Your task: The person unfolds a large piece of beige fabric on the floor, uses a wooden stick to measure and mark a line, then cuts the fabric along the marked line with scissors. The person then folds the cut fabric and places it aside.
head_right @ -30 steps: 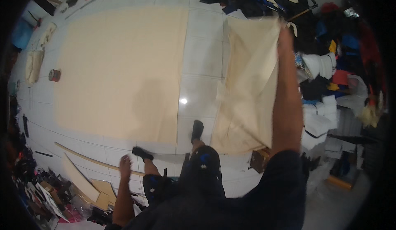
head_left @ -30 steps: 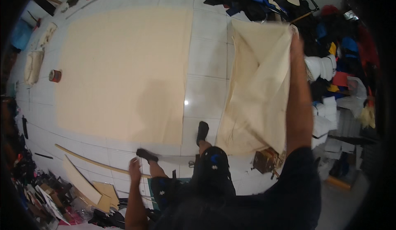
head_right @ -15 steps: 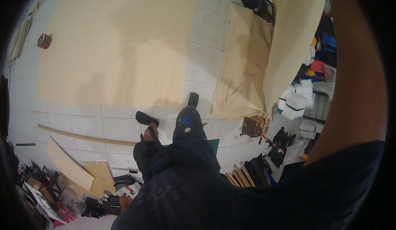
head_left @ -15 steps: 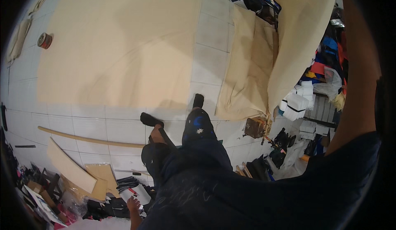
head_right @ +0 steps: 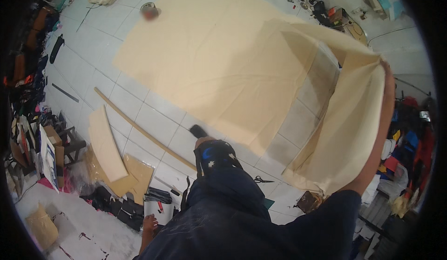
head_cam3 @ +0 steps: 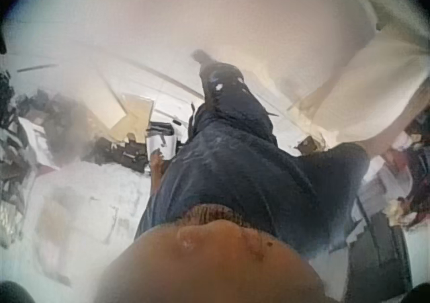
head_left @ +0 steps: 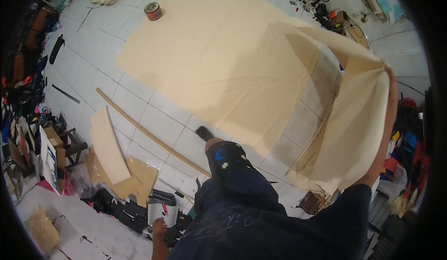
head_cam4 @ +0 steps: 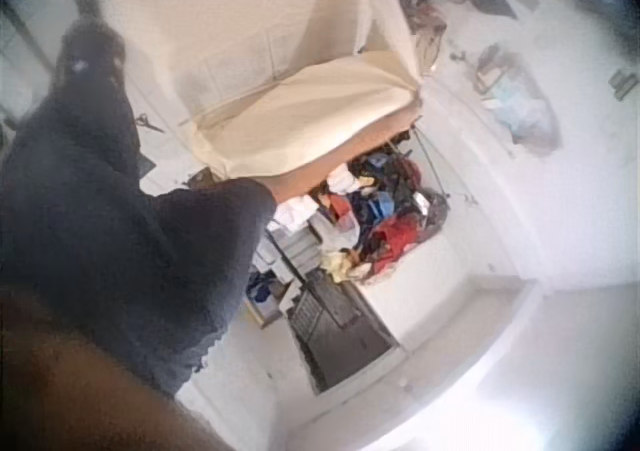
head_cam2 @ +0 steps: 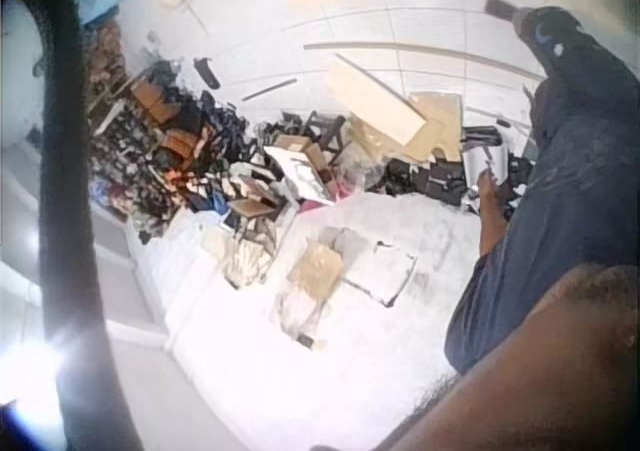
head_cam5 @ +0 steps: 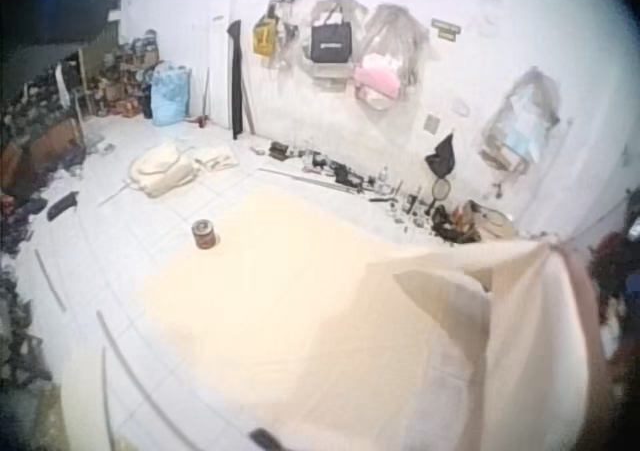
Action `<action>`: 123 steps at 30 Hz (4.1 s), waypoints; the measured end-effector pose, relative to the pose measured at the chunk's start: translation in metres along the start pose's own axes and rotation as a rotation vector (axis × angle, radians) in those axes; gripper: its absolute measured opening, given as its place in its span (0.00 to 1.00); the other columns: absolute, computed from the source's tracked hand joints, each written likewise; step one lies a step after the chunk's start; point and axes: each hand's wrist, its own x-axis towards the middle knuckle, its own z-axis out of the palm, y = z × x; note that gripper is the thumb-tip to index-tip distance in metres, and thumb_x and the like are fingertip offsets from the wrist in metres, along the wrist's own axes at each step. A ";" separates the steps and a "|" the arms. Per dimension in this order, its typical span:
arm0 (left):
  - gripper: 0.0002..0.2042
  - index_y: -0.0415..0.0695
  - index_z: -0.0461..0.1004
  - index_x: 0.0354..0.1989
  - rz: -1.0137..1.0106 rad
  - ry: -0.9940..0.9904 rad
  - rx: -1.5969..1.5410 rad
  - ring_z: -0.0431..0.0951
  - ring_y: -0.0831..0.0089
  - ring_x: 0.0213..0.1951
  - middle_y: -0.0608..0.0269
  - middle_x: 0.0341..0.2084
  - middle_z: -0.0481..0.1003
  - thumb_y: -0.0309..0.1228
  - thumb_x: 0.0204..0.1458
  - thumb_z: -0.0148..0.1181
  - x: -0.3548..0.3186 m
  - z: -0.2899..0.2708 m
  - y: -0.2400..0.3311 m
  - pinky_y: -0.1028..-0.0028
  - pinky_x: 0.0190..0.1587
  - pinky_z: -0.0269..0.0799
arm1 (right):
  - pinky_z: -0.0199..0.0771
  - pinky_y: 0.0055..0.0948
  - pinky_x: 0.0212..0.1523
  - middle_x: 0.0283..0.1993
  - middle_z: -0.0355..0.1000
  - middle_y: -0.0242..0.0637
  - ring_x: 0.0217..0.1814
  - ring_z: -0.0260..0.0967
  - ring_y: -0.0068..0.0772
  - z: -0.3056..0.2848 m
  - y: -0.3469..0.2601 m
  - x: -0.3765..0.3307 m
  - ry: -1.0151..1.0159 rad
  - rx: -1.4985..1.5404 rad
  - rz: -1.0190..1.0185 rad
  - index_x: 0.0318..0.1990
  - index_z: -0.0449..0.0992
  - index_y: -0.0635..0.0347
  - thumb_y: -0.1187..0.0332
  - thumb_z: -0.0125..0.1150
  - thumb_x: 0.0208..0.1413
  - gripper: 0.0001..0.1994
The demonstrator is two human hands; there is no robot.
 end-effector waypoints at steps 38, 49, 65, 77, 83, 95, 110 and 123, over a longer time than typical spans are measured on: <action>0.19 0.35 0.71 0.49 1.776 0.449 1.262 0.75 0.49 0.44 0.44 0.41 0.75 0.35 0.53 0.60 0.154 -0.342 1.579 0.58 0.48 0.70 | 0.63 0.31 0.55 0.51 0.70 0.38 0.52 0.67 0.35 0.669 -0.117 -0.156 0.842 -0.223 0.076 0.55 0.70 0.61 0.66 0.51 0.51 0.22; 0.18 0.40 0.74 0.44 1.709 -0.179 1.601 0.79 0.60 0.36 0.51 0.35 0.78 0.34 0.47 0.67 0.080 -0.026 1.820 0.64 0.41 0.73 | 0.63 0.32 0.57 0.55 0.70 0.39 0.57 0.66 0.34 0.874 -0.184 -0.064 1.219 -0.036 -0.011 0.58 0.68 0.63 0.67 0.50 0.55 0.23; 0.25 0.40 0.74 0.49 1.873 -1.503 1.913 0.75 0.56 0.49 0.49 0.47 0.74 0.43 0.46 0.67 -0.096 0.470 1.722 0.62 0.53 0.70 | 0.69 0.23 0.48 0.47 0.73 0.36 0.47 0.70 0.28 1.071 -0.463 0.087 1.402 -0.119 -0.153 0.55 0.69 0.65 0.72 0.54 0.53 0.20; 0.25 0.45 0.72 0.48 1.962 -2.225 1.445 0.73 0.58 0.48 0.58 0.42 0.76 0.35 0.38 0.70 -0.188 0.474 1.484 0.46 0.62 0.53 | 0.66 0.34 0.56 0.50 0.69 0.46 0.51 0.69 0.39 1.287 -0.482 -0.003 2.049 -0.471 0.100 0.58 0.62 0.74 0.64 0.56 0.49 0.29; 0.14 0.43 0.73 0.38 2.099 -1.761 1.934 0.76 0.49 0.41 0.51 0.34 0.77 0.29 0.41 0.64 -0.122 0.564 1.598 0.58 0.42 0.71 | 0.71 0.31 0.44 0.41 0.72 0.39 0.41 0.70 0.30 1.314 -0.337 0.014 1.728 -0.085 0.651 0.41 0.72 0.65 0.73 0.64 0.41 0.17; 0.07 0.43 0.73 0.27 2.985 -0.946 2.143 0.78 0.49 0.31 0.50 0.25 0.77 0.31 0.42 0.62 -0.230 0.542 1.696 0.56 0.35 0.73 | 0.75 0.45 0.41 0.33 0.76 0.46 0.39 0.75 0.50 1.410 -0.074 0.034 0.876 -0.318 1.212 0.41 0.73 0.56 0.65 0.62 0.46 0.14; 0.10 0.43 0.71 0.31 3.007 -0.956 2.268 0.76 0.53 0.33 0.54 0.25 0.74 0.20 0.37 0.60 -0.135 0.518 1.792 0.56 0.39 0.69 | 0.73 0.46 0.40 0.37 0.72 0.45 0.40 0.73 0.50 1.535 -0.024 0.038 1.431 -0.230 1.173 0.38 0.73 0.57 0.70 0.64 0.44 0.12; 0.13 0.40 0.73 0.35 2.667 -1.193 1.978 0.73 0.48 0.37 0.49 0.31 0.72 0.13 0.40 0.54 -0.034 0.651 1.733 0.59 0.41 0.68 | 0.67 0.50 0.40 0.37 0.68 0.60 0.41 0.67 0.65 1.480 0.147 0.064 1.580 -0.067 1.089 0.43 0.61 0.68 0.66 0.51 0.61 0.13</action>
